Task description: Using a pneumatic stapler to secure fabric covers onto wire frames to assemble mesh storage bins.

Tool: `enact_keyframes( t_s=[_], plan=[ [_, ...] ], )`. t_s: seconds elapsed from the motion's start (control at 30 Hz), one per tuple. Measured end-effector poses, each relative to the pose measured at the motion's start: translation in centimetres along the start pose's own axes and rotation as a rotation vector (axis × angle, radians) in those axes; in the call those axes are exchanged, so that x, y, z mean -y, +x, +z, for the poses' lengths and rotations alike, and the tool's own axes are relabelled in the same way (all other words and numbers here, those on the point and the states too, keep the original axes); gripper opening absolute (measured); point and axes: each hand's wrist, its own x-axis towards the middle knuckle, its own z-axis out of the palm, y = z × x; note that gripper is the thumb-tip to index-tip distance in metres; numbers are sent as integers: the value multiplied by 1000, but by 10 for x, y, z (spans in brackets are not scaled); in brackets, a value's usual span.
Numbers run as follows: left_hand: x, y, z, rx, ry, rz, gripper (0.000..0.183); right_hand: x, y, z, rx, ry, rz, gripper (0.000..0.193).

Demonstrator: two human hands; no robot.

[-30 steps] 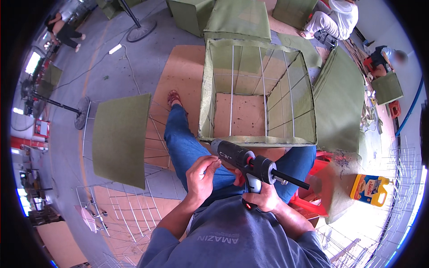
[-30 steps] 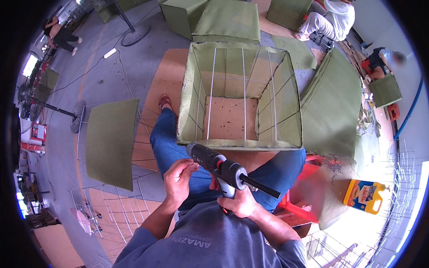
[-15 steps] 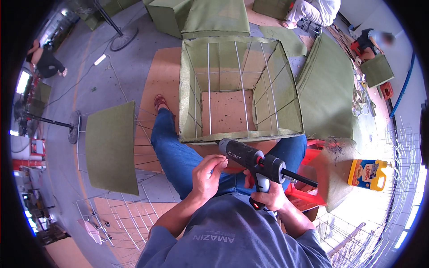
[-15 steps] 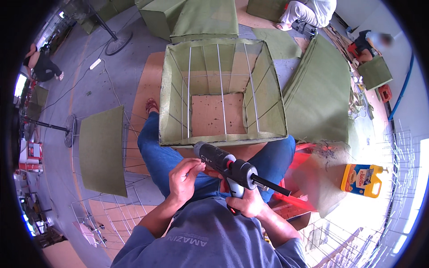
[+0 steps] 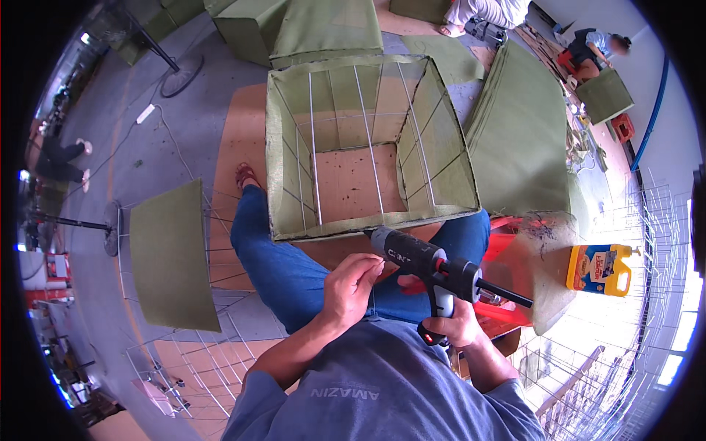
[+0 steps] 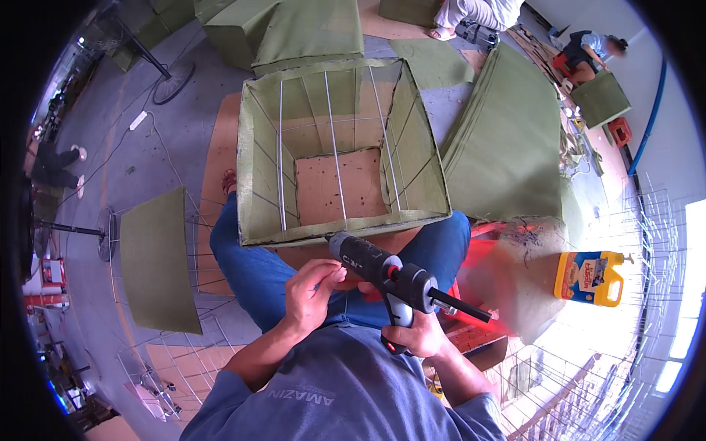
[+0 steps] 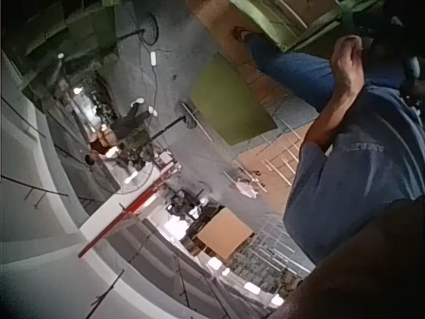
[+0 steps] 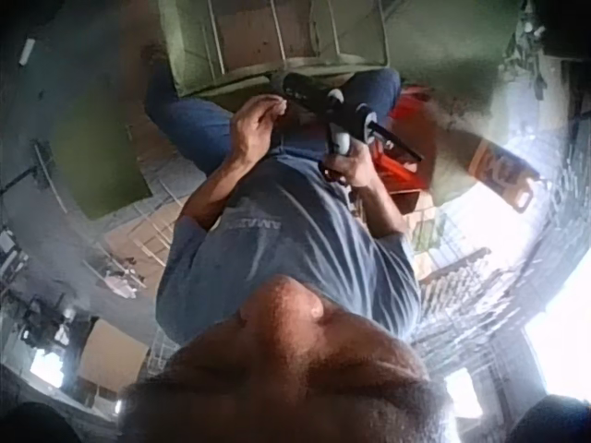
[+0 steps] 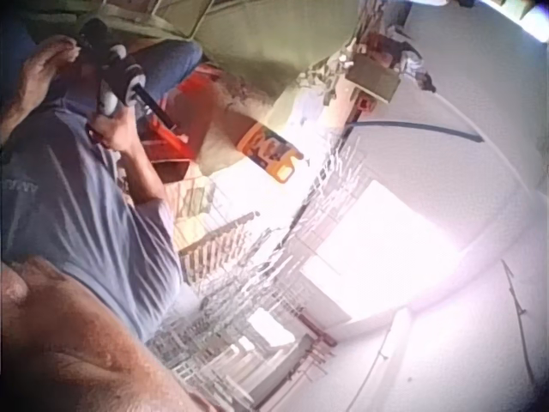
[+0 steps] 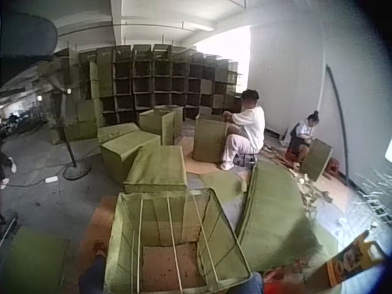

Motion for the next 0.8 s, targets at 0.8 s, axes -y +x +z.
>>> enact_keyframes(
  t_s=[0.8],
  plan=[
    [-6,26,60,143,-91,64,11,-9,-38,-43,-259,24,60,73]
  ],
)
